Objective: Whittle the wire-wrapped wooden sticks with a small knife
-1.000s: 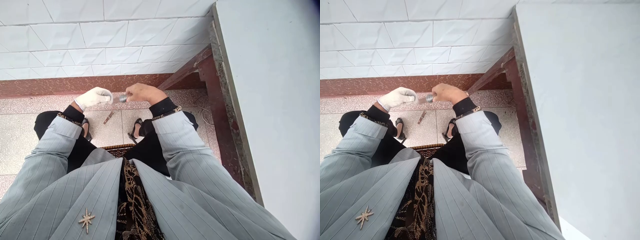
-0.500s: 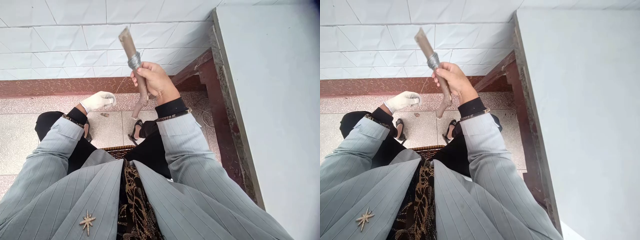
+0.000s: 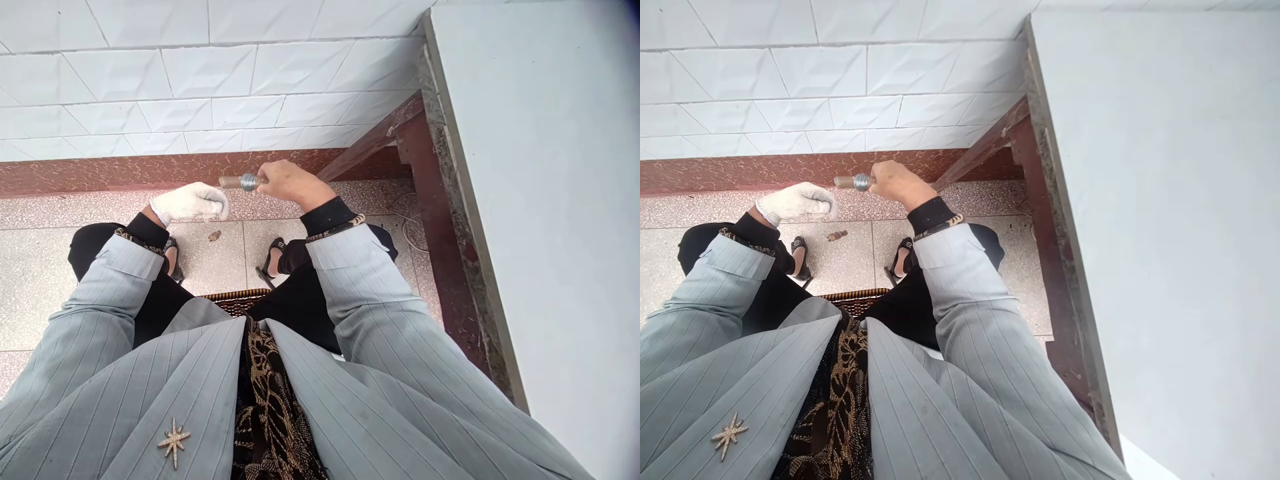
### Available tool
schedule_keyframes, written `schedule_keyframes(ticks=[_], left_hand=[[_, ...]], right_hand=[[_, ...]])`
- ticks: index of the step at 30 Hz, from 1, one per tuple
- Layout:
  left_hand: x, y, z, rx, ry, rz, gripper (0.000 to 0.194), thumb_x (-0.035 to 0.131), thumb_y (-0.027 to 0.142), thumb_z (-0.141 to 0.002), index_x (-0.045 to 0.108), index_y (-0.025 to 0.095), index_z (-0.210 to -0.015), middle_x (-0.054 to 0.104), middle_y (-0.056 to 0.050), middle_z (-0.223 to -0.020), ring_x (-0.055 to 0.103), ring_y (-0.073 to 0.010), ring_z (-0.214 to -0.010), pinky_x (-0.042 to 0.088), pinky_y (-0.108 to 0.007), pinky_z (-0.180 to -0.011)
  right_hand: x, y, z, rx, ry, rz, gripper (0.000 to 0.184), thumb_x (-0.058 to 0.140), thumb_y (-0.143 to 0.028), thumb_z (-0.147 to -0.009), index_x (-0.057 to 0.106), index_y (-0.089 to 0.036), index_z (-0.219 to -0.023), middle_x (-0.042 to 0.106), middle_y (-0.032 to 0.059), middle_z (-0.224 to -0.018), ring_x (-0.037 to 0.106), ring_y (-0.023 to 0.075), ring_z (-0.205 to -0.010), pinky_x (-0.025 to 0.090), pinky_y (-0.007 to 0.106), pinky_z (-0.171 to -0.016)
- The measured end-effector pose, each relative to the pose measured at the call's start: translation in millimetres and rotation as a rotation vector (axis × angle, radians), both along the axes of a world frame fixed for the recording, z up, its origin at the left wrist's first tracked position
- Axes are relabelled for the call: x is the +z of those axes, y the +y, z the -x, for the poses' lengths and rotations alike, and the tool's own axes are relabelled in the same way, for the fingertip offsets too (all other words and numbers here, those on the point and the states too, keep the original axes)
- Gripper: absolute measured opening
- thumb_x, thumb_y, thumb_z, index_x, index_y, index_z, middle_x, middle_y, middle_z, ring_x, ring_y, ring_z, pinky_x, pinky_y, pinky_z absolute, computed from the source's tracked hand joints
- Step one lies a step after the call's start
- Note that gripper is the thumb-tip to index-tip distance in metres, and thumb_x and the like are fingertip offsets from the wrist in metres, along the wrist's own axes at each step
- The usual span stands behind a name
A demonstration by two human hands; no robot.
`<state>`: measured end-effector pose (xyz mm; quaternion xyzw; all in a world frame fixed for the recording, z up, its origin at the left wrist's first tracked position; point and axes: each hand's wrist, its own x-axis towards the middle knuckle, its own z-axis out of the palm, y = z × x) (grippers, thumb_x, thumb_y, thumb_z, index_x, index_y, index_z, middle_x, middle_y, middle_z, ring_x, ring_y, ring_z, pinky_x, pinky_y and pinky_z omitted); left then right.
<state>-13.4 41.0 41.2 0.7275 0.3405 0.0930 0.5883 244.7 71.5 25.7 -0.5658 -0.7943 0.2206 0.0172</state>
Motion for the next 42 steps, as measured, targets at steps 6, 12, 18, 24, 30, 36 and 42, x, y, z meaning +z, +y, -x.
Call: schedule_keyframes(ticks=[6, 12, 18, 24, 30, 36, 42], left_hand=[[-4.4, 8.7, 4.2, 0.105, 0.112, -0.125, 0.020, 0.065, 0.032, -0.084, 0.070, 0.013, -0.085, 0.062, -0.004, -0.075, 0.057, -0.0128, -0.067, 0.044, -0.026, -0.066], [-16.1, 16.3, 6.6, 0.253, 0.149, -0.172, 0.017, 0.062, 0.028, -0.085, 0.069, 0.013, -0.089, 0.060, -0.004, -0.076, 0.054, -0.0116, -0.065, 0.045, -0.026, -0.065], [-25.2, 0.7, -4.7, 0.120, 0.066, -0.050, 0.018, 0.063, 0.032, -0.088, 0.067, 0.015, -0.087, 0.059, -0.002, -0.075, 0.051, -0.0101, -0.061, 0.044, -0.023, -0.059], [-31.1, -15.5, -8.7, 0.068, -0.004, -0.031, 0.026, 0.061, 0.039, -0.091, 0.069, 0.014, -0.090, 0.064, -0.004, -0.080, 0.056, -0.0114, -0.066, 0.046, -0.023, -0.063], [-27.5, -22.1, -9.8, 0.083, -0.006, -0.137, 0.034, 0.061, 0.046, -0.089, 0.070, 0.013, -0.089, 0.067, -0.005, -0.086, 0.059, -0.0146, -0.077, 0.049, -0.029, -0.077], [-26.1, -23.8, -13.3, 0.008, 0.115, -0.174, 0.027, 0.058, 0.039, -0.087, 0.070, 0.015, -0.087, 0.064, -0.002, -0.079, 0.055, -0.0132, -0.071, 0.044, -0.026, -0.070], [-28.1, -27.8, -15.4, -0.036, 0.190, -0.151, 0.020, 0.056, 0.031, -0.083, 0.066, 0.015, -0.075, 0.060, -0.001, -0.068, 0.054, -0.0129, -0.062, 0.042, -0.026, -0.062]], right_hand=[[4.5, -19.0, 18.8, 0.425, -0.074, 0.239, 0.017, 0.075, -0.011, -0.077, 0.075, -0.017, -0.093, 0.071, 0.0066, -0.088, 0.062, 0.0222, -0.083, 0.041, 0.034, -0.073], [37.1, -29.5, 4.9, 0.512, 0.333, 0.213, 0.027, 0.069, -0.020, -0.083, 0.072, -0.018, -0.109, 0.070, 0.0016, -0.092, 0.060, 0.0178, -0.085, 0.043, 0.030, -0.075], [26.4, -31.4, 2.5, 0.147, 0.387, -0.060, 0.037, 0.067, -0.024, -0.085, 0.070, -0.014, -0.120, 0.073, 0.0092, -0.109, 0.062, 0.0238, -0.096, 0.047, 0.037, -0.085], [3.4, -38.7, 18.8, 0.042, 0.220, -0.069, 0.038, 0.065, -0.021, -0.086, 0.070, -0.012, -0.123, 0.073, 0.0143, -0.115, 0.065, 0.0270, -0.103, 0.046, 0.038, -0.091], [4.3, -44.1, 21.9, 0.107, 0.238, 0.114, 0.041, 0.059, -0.020, -0.090, 0.066, -0.013, -0.130, 0.072, 0.0131, -0.123, 0.064, 0.0239, -0.106, 0.044, 0.032, -0.088], [3.5, -43.3, 23.4, 0.137, 0.029, 0.176, 0.024, 0.057, -0.027, -0.093, 0.071, -0.013, -0.106, 0.073, 0.0118, -0.104, 0.062, 0.0211, -0.086, 0.038, 0.031, -0.068], [-1.3, -51.1, 27.0, 0.193, -0.193, 0.148, 0.024, 0.055, -0.021, -0.095, 0.072, -0.011, -0.109, 0.074, 0.0191, -0.109, 0.065, 0.0244, -0.089, 0.040, 0.033, -0.070]])
